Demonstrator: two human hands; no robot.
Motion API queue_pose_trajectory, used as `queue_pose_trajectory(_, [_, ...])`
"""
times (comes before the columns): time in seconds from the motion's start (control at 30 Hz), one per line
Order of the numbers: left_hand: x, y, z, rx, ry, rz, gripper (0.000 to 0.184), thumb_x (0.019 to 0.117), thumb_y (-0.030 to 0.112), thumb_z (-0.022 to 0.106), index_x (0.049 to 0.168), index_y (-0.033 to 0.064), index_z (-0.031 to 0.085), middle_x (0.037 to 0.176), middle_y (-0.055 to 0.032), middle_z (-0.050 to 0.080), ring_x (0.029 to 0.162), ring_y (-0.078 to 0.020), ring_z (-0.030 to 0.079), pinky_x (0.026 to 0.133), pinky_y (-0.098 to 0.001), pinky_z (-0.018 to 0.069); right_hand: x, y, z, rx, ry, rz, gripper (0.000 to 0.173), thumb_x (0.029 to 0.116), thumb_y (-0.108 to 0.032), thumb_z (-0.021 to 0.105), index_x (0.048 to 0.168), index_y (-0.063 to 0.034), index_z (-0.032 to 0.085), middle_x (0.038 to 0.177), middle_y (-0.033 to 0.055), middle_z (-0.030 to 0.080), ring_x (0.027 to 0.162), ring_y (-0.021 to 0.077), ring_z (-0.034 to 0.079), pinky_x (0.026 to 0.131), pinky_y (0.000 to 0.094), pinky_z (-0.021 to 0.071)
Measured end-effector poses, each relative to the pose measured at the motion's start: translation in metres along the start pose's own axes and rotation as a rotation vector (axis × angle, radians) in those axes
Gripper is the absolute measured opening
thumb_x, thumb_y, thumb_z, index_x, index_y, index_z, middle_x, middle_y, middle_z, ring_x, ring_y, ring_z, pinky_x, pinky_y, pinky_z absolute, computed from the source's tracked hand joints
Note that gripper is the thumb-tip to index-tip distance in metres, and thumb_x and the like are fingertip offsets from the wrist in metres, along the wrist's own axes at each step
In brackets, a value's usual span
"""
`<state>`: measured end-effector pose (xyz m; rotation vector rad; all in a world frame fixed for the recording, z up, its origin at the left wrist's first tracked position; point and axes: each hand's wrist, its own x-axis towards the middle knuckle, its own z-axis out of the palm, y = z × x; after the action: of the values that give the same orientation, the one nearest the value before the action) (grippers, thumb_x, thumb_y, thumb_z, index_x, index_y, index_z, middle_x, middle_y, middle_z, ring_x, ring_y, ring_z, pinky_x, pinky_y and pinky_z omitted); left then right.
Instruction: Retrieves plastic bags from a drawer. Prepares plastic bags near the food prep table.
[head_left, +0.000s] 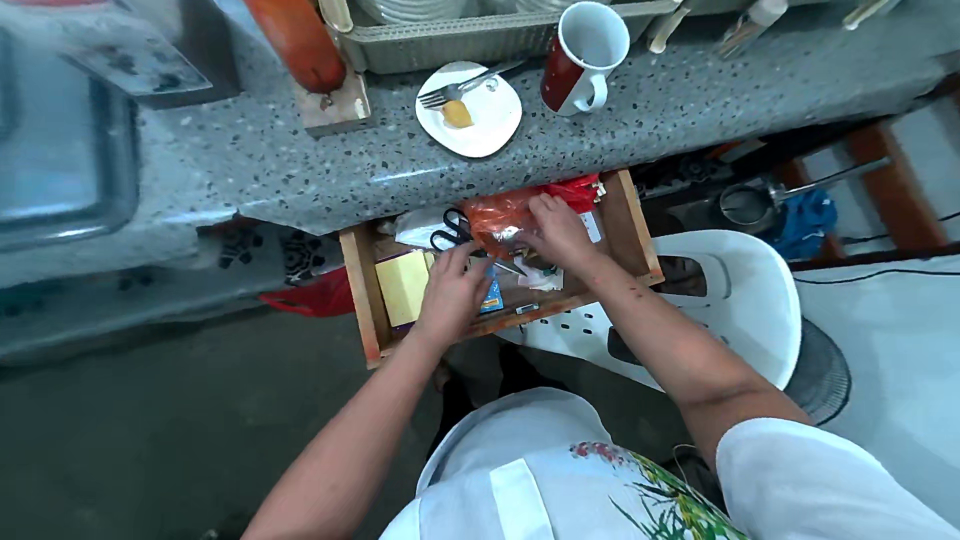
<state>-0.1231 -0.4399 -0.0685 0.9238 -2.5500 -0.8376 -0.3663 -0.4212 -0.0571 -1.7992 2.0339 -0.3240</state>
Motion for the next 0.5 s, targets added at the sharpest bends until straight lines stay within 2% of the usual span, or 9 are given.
queue_pose_trajectory(0.07, [0.033,-0.003,0.012,0.052,-0.020,0.074,0.028,0.1000,0.020,0.065,0.127,0.0109,0.070,0.141,-0.0203,0.058,0.131,-0.0419,0.054,0.109,-0.0592,0.0439,-0.008,-0.003,0.008,-0.033,0.026,0.045,0.042,0.0947,-0.022,0.074,0.125,0.0033,0.060,0.118,0.0263,0.065,0.111,0.0461,0.064,0.092,0.0616,0.0527])
queue_pose_trajectory(0.13, [0.059,-0.009,0.023,0.125,-0.033,0.077,0.032,0.1007,0.018,0.064,0.132,0.0110,0.068,0.143,-0.0204,0.057,0.131,-0.0434,0.054,0.106,-0.0602,0.0452,-0.015,-0.001,0.012,-0.011,0.074,0.073,0.031,0.0990,-0.014,0.065,0.124,0.0027,0.060,0.108,0.0238,0.070,0.103,0.0431,0.069,0.088,0.0597,0.0557])
queue_pose_trajectory(0.23, [0.082,-0.017,0.024,0.159,-0.056,-0.001,0.034,0.1015,0.012,0.060,0.135,0.0103,0.066,0.142,-0.0197,0.058,0.130,-0.0447,0.055,0.102,-0.0619,0.0469,-0.031,0.005,0.011,0.020,0.227,-0.032,0.016,0.1007,-0.009,0.062,0.111,0.0006,0.070,0.103,0.0180,0.073,0.100,0.0369,0.071,0.090,0.0546,0.0564])
queue_pose_trajectory(0.33, [0.089,-0.020,0.024,0.116,-0.033,-0.037,0.035,0.1021,0.022,0.061,0.136,0.0118,0.066,0.135,-0.0209,0.062,0.126,-0.0456,0.056,0.099,-0.0632,0.0474,-0.042,0.010,0.011,-0.002,0.205,-0.026,0.019,0.1007,-0.008,0.061,0.115,-0.0047,0.074,0.111,0.0165,0.073,0.108,0.0373,0.067,0.094,0.0578,0.0520])
queue_pose_trajectory(0.4, [0.089,-0.016,0.026,0.095,-0.009,-0.048,0.044,0.0986,0.035,0.066,0.135,0.0109,0.067,0.134,-0.0226,0.062,0.125,-0.0466,0.056,0.101,-0.0646,0.0453,-0.043,0.011,0.012,-0.007,0.182,0.006,0.021,0.0994,-0.007,0.063,0.117,-0.0070,0.074,0.112,0.0168,0.071,0.110,0.0389,0.065,0.092,0.0610,0.0497])
queue_pose_trajectory(0.5, [0.090,-0.009,0.031,0.087,0.061,-0.068,0.054,0.0909,0.050,0.073,0.127,0.0098,0.071,0.129,-0.0225,0.063,0.122,-0.0473,0.056,0.100,-0.0651,0.0445,-0.036,0.009,0.005,0.018,0.266,-0.007,0.016,0.1000,-0.019,0.066,0.104,-0.0086,0.076,0.100,0.0117,0.073,0.101,0.0331,0.067,0.091,0.0596,0.0468])
